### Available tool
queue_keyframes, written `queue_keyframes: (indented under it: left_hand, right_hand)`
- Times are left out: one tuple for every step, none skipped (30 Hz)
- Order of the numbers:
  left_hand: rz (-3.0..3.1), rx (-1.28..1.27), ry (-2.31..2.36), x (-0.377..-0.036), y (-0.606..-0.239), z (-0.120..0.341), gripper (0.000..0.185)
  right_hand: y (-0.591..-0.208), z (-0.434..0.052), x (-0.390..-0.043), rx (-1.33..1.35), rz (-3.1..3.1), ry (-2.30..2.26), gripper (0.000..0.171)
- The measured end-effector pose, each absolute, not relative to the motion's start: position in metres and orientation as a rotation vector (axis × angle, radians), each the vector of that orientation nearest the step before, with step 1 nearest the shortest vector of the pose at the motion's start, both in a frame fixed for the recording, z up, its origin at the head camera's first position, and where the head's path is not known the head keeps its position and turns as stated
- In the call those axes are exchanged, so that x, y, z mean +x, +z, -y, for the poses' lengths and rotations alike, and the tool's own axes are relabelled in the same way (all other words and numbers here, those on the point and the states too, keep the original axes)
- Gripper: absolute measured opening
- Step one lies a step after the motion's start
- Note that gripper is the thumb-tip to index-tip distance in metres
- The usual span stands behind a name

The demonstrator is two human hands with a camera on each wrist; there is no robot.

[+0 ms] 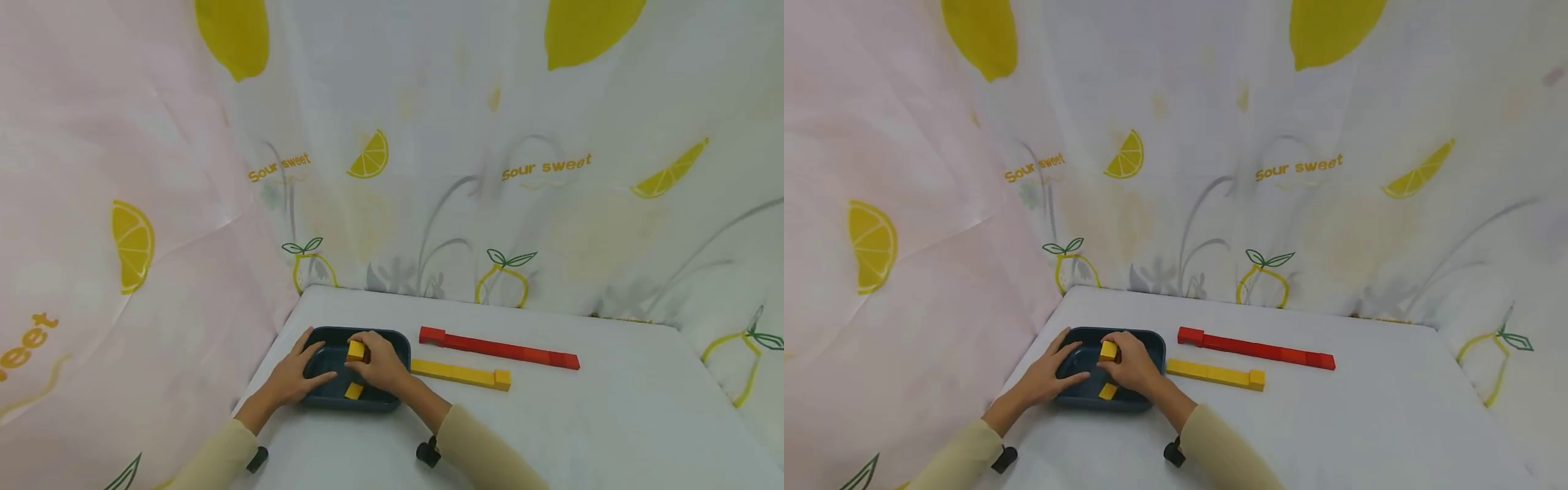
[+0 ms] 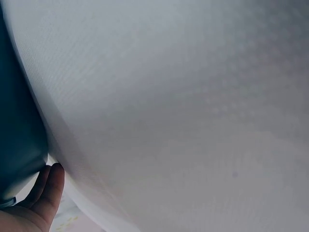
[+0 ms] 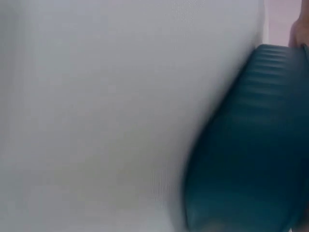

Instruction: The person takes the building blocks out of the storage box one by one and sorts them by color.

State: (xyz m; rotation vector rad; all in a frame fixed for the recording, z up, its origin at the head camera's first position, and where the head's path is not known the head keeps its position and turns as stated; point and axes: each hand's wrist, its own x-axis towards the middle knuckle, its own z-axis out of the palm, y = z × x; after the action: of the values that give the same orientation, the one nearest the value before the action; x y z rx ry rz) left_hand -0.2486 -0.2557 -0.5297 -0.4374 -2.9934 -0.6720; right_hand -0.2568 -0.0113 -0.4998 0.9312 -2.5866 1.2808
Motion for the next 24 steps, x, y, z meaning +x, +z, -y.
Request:
queue_keyframes:
  left_hand:
    - [3.009,-0.432,-0.666,-0.245,-0.531,0.257,0.087]
    - [3.021,-0.425,-0.668,-0.243,-0.534,0.258,0.087]
    - [3.028,-0.417,-0.667,-0.241,-0.534,0.258,0.088]
    - [3.028,-0.415,-0.669,-0.241,-0.535,0.258,0.088]
    - [3.025,-0.42,-0.672,-0.24,-0.535,0.258,0.088]
    - [3.023,-0.426,-0.675,-0.24,-0.534,0.258,0.088]
    - [3.017,-0.428,-0.691,-0.241,-0.532,0.257,0.088]
    - [3.005,-0.437,-0.702,-0.242,-0.531,0.257,0.088]
    - [2.993,-0.443,-0.709,-0.243,-0.529,0.257,0.087]
    - [2.976,-0.455,-0.707,-0.245,-0.528,0.257,0.087]
    - [2.962,-0.46,-0.711,-0.246,-0.527,0.257,0.086]
    - [2.958,-0.46,-0.717,-0.246,-0.526,0.257,0.085]
    - [2.96,-0.459,-0.716,-0.246,-0.527,0.258,0.085]
    - [2.969,-0.46,-0.707,-0.244,-0.528,0.259,0.084]
    - [2.98,-0.457,-0.697,-0.242,-0.529,0.261,0.084]
    - [2.991,-0.452,-0.688,-0.241,-0.531,0.262,0.084]
    - [3.0,-0.444,-0.689,-0.239,-0.532,0.263,0.084]
    - [3.008,-0.441,-0.685,-0.238,-0.533,0.263,0.084]
    - [3.004,-0.441,-0.684,-0.238,-0.534,0.264,0.084]
    - [2.995,-0.444,-0.69,-0.239,-0.534,0.263,0.084]
    - [2.985,-0.445,-0.693,-0.24,-0.535,0.263,0.084]
    - [2.976,-0.451,-0.699,-0.242,-0.535,0.262,0.084]
    - [2.968,-0.456,-0.706,-0.243,-0.534,0.261,0.084]
    - [2.967,-0.462,-0.705,-0.244,-0.533,0.261,0.084]
  right_hand:
    - [-0.499,0.008,-0.252,0.945,2.6,1.275,0.042]
    - [-0.499,0.003,-0.249,0.959,2.617,1.264,0.042]
    - [-0.497,-0.002,-0.246,0.967,2.632,1.262,0.041]
    - [-0.493,-0.007,-0.243,0.973,2.645,1.262,0.041]
    - [-0.49,-0.013,-0.241,0.975,2.662,1.258,0.04]
    - [-0.486,-0.02,-0.239,0.977,2.673,1.257,0.039]
    - [-0.482,-0.027,-0.238,0.974,2.686,1.25,0.039]
    - [-0.479,-0.035,-0.237,0.969,2.692,1.237,0.038]
    - [-0.475,-0.042,-0.237,0.964,2.694,1.235,0.038]
    - [-0.472,-0.05,-0.237,0.96,2.69,1.229,0.038]
    - [-0.47,-0.058,-0.238,0.95,2.685,1.22,0.038]
    - [-0.469,-0.066,-0.238,0.942,2.681,1.218,0.039]
    - [-0.469,-0.074,-0.237,0.932,2.684,1.211,0.039]
    - [-0.471,-0.083,-0.236,0.922,2.685,1.202,0.039]
    - [-0.473,-0.091,-0.234,0.909,2.695,1.199,0.039]
    - [-0.475,-0.1,-0.233,0.89,2.703,1.196,0.039]
    - [-0.476,-0.109,-0.232,0.865,2.715,1.192,0.04]
    - [-0.478,-0.118,-0.232,0.836,2.728,1.19,0.04]
    - [-0.478,-0.128,-0.231,0.8,2.739,1.187,0.041]
    - [-0.478,-0.139,-0.232,0.762,2.746,1.177,0.042]
    - [-0.478,-0.15,-0.233,0.719,2.759,1.172,0.042]
    - [-0.478,-0.16,-0.233,0.68,2.769,1.158,0.042]
    - [-0.478,-0.171,-0.234,0.637,2.786,1.141,0.042]
    - [-0.478,-0.181,-0.234,0.597,2.806,1.129,0.042]
